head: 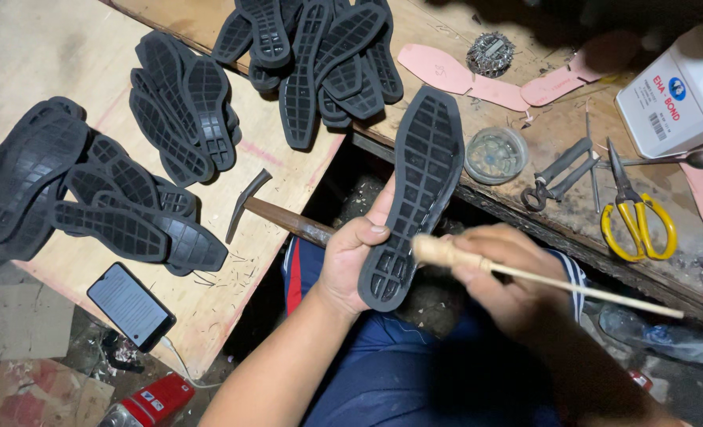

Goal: The person opens a white glue jug and dips a long-handled brush into a small glue container. They hold each black foam shoe sole in one hand and brush glue over its grid-textured surface, then set the finished sole on the workbench and pick up the next one, repeating the cycle.

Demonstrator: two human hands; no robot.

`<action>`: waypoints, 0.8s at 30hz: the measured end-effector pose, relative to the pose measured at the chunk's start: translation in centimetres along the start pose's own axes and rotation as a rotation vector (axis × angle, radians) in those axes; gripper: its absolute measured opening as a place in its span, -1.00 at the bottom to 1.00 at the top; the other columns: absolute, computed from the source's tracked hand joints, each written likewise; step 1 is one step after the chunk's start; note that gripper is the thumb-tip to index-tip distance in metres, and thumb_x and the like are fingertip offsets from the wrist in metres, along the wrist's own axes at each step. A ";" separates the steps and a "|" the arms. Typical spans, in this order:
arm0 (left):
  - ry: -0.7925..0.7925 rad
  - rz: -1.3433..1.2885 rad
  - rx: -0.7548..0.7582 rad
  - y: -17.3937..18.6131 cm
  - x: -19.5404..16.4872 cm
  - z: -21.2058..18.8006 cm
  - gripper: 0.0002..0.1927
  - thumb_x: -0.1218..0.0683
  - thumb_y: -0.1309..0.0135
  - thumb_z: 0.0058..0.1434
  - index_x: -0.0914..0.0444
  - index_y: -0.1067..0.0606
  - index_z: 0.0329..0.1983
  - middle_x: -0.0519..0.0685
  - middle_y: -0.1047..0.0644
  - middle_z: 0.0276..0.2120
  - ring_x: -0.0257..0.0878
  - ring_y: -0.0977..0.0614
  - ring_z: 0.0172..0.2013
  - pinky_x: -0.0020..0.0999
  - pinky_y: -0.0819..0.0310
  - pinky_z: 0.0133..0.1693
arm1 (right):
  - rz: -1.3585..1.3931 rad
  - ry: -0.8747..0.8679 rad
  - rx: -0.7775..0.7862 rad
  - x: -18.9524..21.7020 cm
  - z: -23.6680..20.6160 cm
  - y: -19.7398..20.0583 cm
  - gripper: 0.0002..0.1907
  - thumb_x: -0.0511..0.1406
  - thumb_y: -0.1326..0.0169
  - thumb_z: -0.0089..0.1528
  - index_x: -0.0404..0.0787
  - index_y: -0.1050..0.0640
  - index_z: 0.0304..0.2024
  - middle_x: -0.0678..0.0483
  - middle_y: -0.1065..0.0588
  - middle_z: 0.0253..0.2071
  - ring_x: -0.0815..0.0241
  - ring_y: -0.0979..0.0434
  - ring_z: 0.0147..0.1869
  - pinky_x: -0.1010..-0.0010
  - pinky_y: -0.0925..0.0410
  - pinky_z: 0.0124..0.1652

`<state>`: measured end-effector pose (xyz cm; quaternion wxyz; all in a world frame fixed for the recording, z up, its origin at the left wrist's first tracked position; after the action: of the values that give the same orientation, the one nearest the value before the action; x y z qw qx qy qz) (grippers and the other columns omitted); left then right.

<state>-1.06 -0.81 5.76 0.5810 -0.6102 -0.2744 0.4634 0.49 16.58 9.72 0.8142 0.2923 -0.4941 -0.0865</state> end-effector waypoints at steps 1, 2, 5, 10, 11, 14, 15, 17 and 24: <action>-0.008 -0.018 0.000 0.0 -0.2 0.2 -0.03 0.11 0.03 0.21 0.06 0.06 0.71 0.06 -0.19 0.53 -0.04 -0.27 0.44 0.07 -0.03 0.44 | 0.021 0.075 0.060 0.5 -0.1 -0.4 -0.70 -0.35 -0.27 0.11 -0.22 -0.60 -0.09 -0.01 -0.61 -0.09 0.12 -0.65 -0.07 0.35 -0.48 -0.07; -0.017 -0.037 0.000 0.0 -0.4 0.4 -0.03 0.12 0.03 0.18 0.04 0.06 0.69 0.04 -0.18 0.52 -0.06 -0.26 0.45 0.10 -0.02 0.46 | 0.041 0.150 0.121 1.0 -0.3 -0.8 -0.71 -0.34 -0.29 0.08 -0.19 -0.60 -0.13 0.00 -0.62 -0.12 0.12 -0.65 -0.07 0.34 -0.48 -0.07; -0.024 -0.064 -0.007 -0.1 -0.6 0.7 -0.02 0.13 0.03 0.16 0.01 0.07 0.67 0.01 -0.17 0.51 -0.10 -0.23 0.47 0.15 0.03 0.48 | 0.013 0.224 0.124 1.6 -0.6 -1.0 -0.70 -0.33 -0.30 0.11 -0.20 -0.57 -0.11 0.00 -0.59 -0.12 0.08 -0.64 -0.05 0.30 -0.48 -0.04; -0.031 -0.095 -0.004 0.1 -0.2 0.8 -0.02 0.14 0.02 0.18 0.05 0.06 0.68 0.04 -0.17 0.52 -0.06 -0.23 0.46 0.21 0.05 0.47 | 0.012 0.243 0.038 1.8 -0.6 -0.5 -0.72 -0.36 -0.26 0.16 -0.26 -0.54 -0.09 -0.04 -0.58 -0.11 0.05 -0.62 -0.03 0.28 -0.48 -0.02; -0.023 -0.110 0.006 0.2 -0.2 0.8 -0.03 0.14 0.02 0.17 0.03 0.06 0.68 0.03 -0.18 0.51 -0.08 -0.24 0.46 0.19 0.03 0.47 | -0.058 0.315 0.090 2.2 -0.7 -0.8 -0.73 -0.35 -0.27 0.14 -0.25 -0.55 -0.13 -0.03 -0.58 -0.13 0.04 -0.61 -0.03 0.26 -0.47 -0.01; -0.022 -0.109 0.004 0.8 -0.3 0.7 -0.04 0.14 0.03 0.18 0.04 0.05 0.68 0.05 -0.20 0.50 -0.06 -0.27 0.45 0.19 0.00 0.46 | 0.130 0.092 0.060 1.1 0.0 -0.1 -0.73 -0.39 -0.25 0.12 -0.30 -0.58 -0.12 -0.06 -0.58 -0.18 0.11 -0.63 -0.13 0.36 -0.49 -0.12; -0.025 -0.101 -0.002 1.0 -0.4 0.7 -0.05 0.14 0.04 0.19 0.05 0.05 0.68 0.06 -0.20 0.50 -0.05 -0.27 0.45 0.20 -0.01 0.45 | 0.131 0.055 -0.024 1.1 0.1 0.4 -0.73 -0.40 -0.22 0.17 -0.32 -0.56 -0.07 -0.08 -0.58 -0.13 0.09 -0.62 -0.09 0.36 -0.48 -0.09; -0.009 -0.095 -0.004 1.3 -0.2 0.8 -0.11 0.14 0.05 0.27 0.08 0.05 0.68 0.11 -0.20 0.41 -0.05 -0.34 0.23 0.08 -0.18 0.31 | 0.134 -0.017 -0.192 0.8 0.3 1.5 -0.72 -0.42 -0.18 0.25 -0.36 -0.53 0.02 -0.13 -0.56 -0.02 0.06 -0.61 -0.01 0.36 -0.48 -0.02; -0.054 -0.119 0.005 0.8 -0.7 1.5 -0.06 0.16 0.06 0.18 0.02 0.01 0.66 0.01 -0.21 0.49 -0.10 -0.26 0.46 0.26 0.07 0.48 | 0.141 0.275 0.043 2.9 -0.1 -1.2 -0.68 -0.39 -0.24 0.20 -0.23 -0.51 0.00 -0.04 -0.58 -0.10 0.08 -0.64 -0.06 0.37 -0.52 -0.07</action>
<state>-2.86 -0.84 5.30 0.6013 -0.5786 -0.3246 0.4452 2.23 14.41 11.22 0.8718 0.2834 -0.3988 0.0223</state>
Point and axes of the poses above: each hand's wrist, its own z-axis towards the middle knuckle, its own y-axis out of the back of the hand, x = y × z, the point moved 6 cm from there along z, towards the middle knuckle
